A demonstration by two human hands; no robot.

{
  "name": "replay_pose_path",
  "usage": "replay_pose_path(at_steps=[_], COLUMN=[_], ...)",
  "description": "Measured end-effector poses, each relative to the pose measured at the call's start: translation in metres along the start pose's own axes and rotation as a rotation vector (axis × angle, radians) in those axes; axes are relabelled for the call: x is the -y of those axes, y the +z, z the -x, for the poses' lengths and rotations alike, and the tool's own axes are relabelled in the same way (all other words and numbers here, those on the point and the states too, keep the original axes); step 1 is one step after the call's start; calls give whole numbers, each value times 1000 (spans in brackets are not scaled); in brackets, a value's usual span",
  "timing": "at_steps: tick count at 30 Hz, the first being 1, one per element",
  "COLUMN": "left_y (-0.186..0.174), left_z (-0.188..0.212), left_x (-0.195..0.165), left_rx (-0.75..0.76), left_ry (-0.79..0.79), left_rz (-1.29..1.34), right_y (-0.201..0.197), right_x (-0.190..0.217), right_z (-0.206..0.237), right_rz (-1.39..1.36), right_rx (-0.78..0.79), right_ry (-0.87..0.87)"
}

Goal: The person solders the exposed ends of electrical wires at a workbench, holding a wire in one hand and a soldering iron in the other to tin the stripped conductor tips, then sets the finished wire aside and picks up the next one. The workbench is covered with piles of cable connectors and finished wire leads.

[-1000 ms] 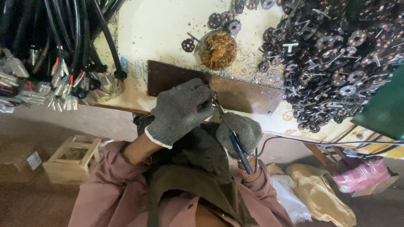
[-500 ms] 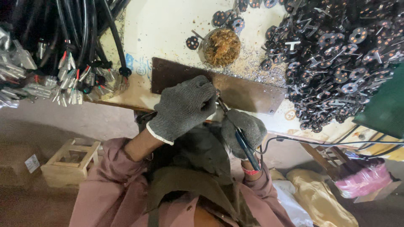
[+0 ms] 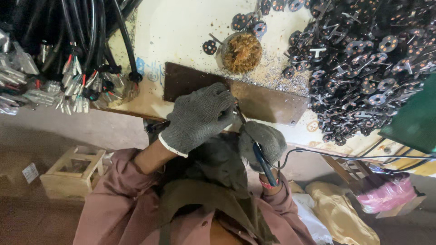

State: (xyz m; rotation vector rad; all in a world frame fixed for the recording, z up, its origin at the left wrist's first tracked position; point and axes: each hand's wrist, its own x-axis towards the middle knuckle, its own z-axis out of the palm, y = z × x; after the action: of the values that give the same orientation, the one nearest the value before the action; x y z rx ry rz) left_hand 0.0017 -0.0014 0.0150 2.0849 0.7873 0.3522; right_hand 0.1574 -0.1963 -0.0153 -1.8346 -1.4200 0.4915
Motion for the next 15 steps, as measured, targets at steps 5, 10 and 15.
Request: replay_pose_path(at_steps=[5, 10, 15], left_y=[4, 6, 5], left_z=[1, 2, 0], left_x=[1, 2, 2], left_rx=[-29, -18, -19], left_ry=[-15, -14, -16], left_rz=[-46, -54, -52], right_y=[0, 2, 6], right_x=[3, 4, 5], right_z=[-6, -3, -1], right_rz=[-1, -4, 84], right_rx=[0, -7, -46], right_ry=[14, 123, 192])
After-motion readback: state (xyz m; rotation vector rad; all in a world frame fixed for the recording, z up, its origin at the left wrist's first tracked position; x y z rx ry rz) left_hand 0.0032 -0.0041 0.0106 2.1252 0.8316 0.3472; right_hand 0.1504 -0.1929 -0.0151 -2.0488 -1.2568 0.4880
